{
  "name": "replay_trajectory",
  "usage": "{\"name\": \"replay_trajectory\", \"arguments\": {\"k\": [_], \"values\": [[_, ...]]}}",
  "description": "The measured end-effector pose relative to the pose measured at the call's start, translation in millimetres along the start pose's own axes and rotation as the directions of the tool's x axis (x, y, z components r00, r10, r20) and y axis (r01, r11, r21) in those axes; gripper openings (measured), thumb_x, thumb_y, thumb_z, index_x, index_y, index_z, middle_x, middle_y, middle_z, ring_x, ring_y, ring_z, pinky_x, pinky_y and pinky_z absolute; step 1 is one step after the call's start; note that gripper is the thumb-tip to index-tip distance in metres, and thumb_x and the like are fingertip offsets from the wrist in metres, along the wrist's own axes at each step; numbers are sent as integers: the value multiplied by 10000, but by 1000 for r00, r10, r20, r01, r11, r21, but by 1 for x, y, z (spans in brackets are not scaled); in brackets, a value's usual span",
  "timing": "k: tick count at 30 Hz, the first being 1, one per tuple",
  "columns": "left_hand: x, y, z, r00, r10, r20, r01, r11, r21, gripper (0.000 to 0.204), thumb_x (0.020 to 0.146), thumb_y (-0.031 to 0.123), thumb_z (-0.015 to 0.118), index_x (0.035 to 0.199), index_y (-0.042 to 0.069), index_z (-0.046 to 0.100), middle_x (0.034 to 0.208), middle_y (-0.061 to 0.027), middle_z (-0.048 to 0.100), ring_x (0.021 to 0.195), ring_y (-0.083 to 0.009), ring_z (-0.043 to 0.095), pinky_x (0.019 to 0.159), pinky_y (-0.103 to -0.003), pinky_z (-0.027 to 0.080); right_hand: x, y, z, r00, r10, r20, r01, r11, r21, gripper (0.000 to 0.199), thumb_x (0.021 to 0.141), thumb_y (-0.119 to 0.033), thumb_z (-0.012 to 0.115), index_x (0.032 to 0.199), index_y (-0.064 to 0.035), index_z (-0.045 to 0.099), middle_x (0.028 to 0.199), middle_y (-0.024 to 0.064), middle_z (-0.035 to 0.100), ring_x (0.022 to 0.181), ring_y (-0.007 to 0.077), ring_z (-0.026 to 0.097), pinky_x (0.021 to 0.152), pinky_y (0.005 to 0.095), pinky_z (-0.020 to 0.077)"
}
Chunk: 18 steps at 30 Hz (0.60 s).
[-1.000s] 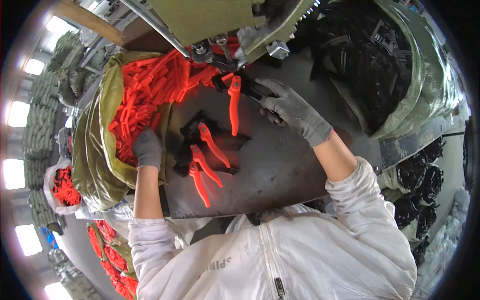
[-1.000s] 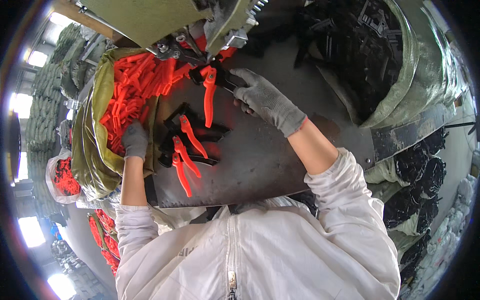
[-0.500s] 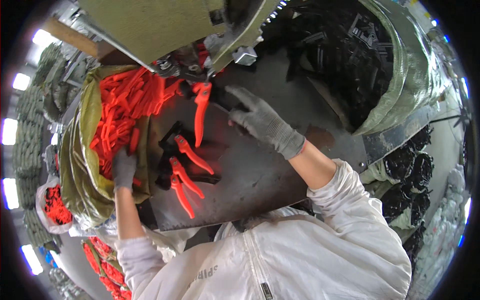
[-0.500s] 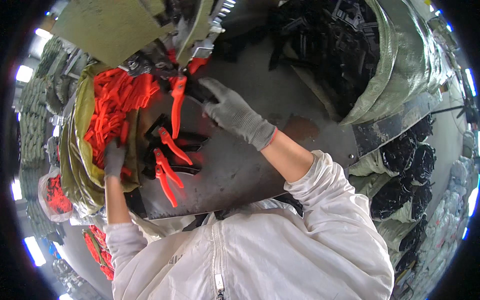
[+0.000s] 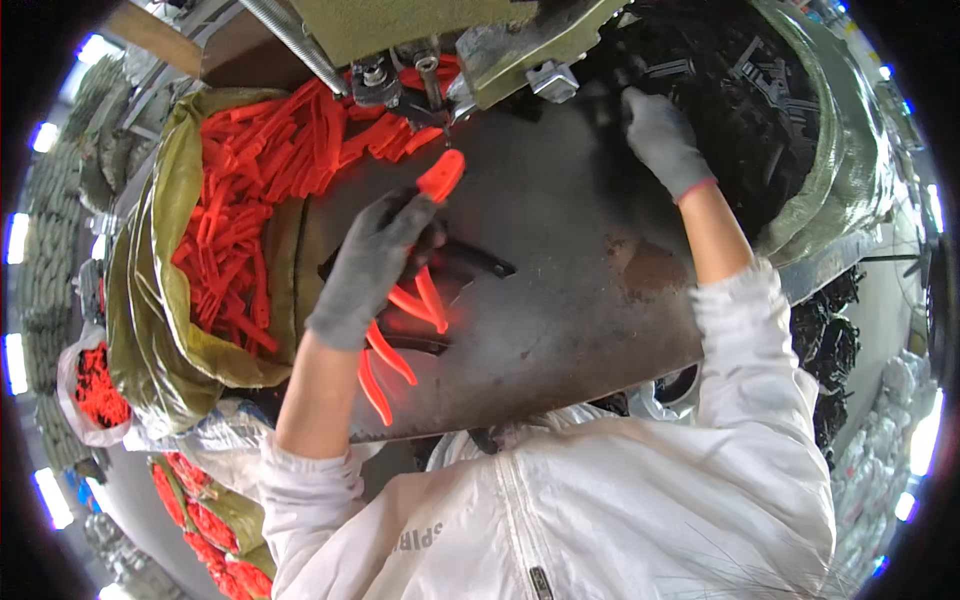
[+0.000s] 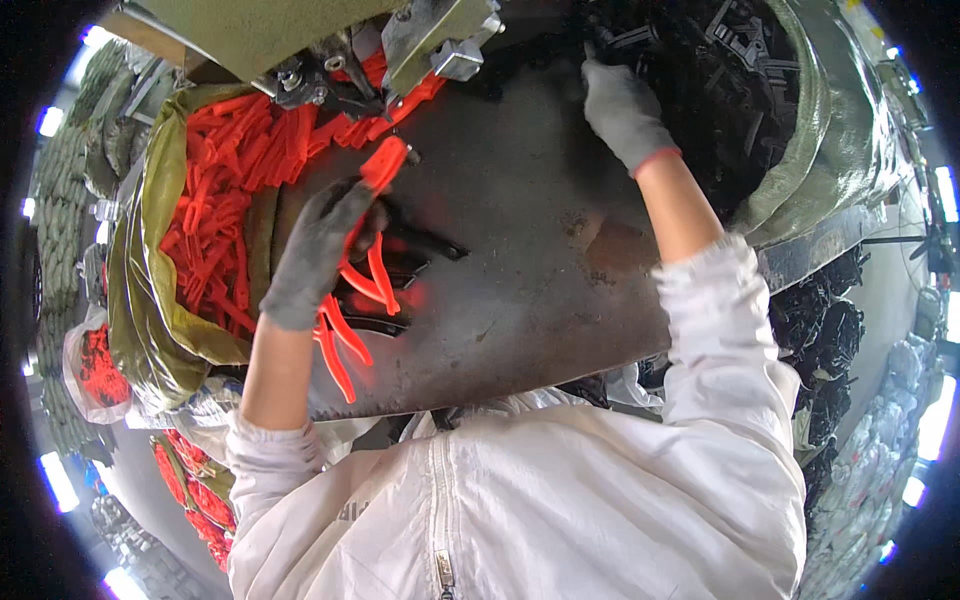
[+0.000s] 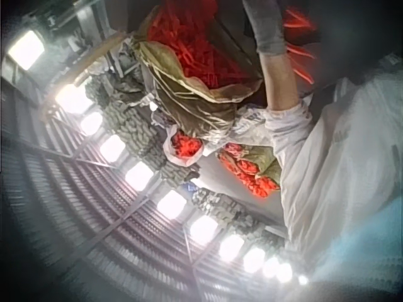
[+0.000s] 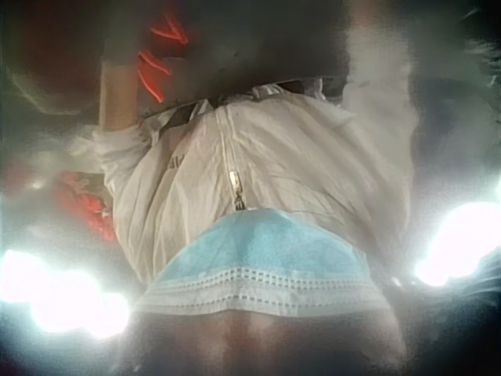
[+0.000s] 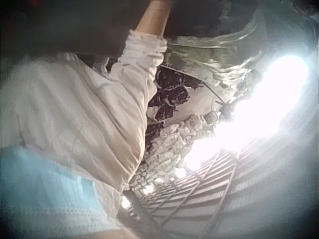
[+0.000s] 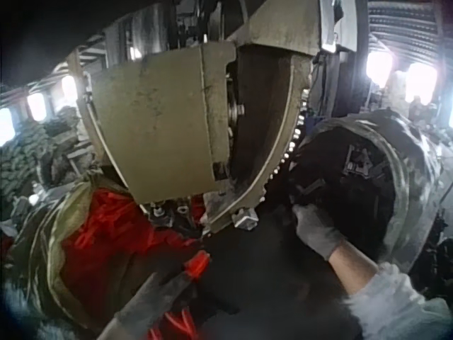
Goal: The person assembles red plastic handle grips onto black metal clamp components by hand, using a tabletop assembly jig to aid the process.
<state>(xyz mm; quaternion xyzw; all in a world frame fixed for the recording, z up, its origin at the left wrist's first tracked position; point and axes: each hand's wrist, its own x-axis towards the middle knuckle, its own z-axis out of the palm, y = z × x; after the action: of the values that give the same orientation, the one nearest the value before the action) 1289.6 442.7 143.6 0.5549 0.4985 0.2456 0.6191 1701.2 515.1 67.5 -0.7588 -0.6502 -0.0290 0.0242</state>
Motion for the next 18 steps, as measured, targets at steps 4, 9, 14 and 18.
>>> {"name": "replay_trajectory", "arguments": {"k": [4,9,14,18], "values": [[21,-40,-11,996,70,55,-71,997,10,334,1034,321,588,1171,19,624,971,-63,694,843,-152,702,771,-312,579,-65,-49,-49,986,26,-163,90,742,665,450,982,-195,603,1423,-126,550,1012,169,746,911,377,735,734,441,567],[32,-9,11,997,-37,-63,21,971,-240,338,1030,251,571,1239,-11,609,1000,-110,708,853,-198,713,775,-345,597,-92,-111,-59,962,-183,203,-199,41,979,544,993,-169,597,1516,-74,481,989,57,720,770,149,640,651,266,503],[35,16,12,998,-21,-60,15,996,-91,339,1036,222,560,1236,-40,642,1012,-121,720,862,-205,715,803,-343,600,-97,-139,-64,960,-215,181,-196,-52,979,586,986,-186,597,1516,18,454,1041,64,702,752,68,564,617,217,466],[37,13,4,995,-87,-49,79,987,-139,348,1036,230,568,1218,-55,654,996,-113,720,867,-211,716,798,-348,601,-109,-160,-68,961,-222,165,-155,65,986,601,960,-171,594,1531,-35,464,1049,86,702,723,80,562,594,231,459]]}}
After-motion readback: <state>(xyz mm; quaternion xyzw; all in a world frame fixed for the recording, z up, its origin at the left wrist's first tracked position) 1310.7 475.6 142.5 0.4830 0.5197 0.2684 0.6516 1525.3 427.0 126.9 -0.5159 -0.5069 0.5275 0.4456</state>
